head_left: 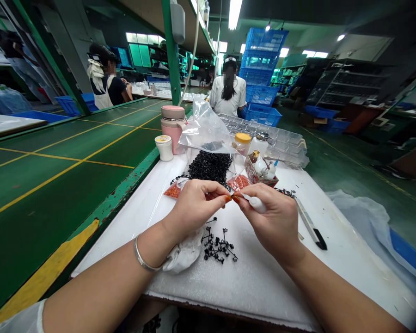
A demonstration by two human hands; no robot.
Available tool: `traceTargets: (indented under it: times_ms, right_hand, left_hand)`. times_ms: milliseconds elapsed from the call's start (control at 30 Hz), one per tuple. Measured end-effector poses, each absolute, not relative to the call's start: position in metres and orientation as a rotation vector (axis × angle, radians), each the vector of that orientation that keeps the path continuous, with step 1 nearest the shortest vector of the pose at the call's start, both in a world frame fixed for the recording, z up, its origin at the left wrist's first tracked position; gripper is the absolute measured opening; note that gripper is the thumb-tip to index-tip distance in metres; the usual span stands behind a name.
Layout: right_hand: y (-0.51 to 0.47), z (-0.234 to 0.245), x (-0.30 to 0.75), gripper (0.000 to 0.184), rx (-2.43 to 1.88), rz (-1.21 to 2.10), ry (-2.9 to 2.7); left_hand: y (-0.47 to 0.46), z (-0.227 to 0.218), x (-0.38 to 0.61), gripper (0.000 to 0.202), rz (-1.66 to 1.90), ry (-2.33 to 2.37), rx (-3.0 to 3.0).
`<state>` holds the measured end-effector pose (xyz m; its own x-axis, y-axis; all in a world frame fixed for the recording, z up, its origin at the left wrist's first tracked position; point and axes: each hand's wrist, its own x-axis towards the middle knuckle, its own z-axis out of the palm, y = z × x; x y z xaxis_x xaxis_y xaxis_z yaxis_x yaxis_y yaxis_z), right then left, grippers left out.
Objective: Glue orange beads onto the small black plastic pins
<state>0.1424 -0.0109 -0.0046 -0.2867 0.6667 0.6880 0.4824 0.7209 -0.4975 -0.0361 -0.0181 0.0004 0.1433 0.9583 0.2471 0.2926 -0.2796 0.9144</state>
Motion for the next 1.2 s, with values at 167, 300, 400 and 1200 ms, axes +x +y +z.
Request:
traceTargets:
  times_ms: [167,300,400,1200]
  right_hand:
    - [-0.0112,-0.0028,0.1424,0.004,-0.903,0.330,-1.865]
    - [-0.0106,-0.0001,0.1436,0.005,-0.911,0.350,-1.843]
    - [-0.0098,0.0001,0.1449,0.005,-0.875,0.390,-1.854]
    - [-0.0099,-0.0020,0.1479,0.010,-0.798,0.305,-1.911]
  left_hand:
    - [-0.0168,0.0008,-0.0381,0.013,1.185,1.154,1.616]
    - [-0.0157,-0.0004,-0.0400,0.013,1.187,1.100,1.571]
    - [-0.0151,-0.0014,-0.0410,0.013,1.183,1.076,1.578]
    - [-0.0135,-0.0040,-0.0402,0.012,1.154,1.042,1.566]
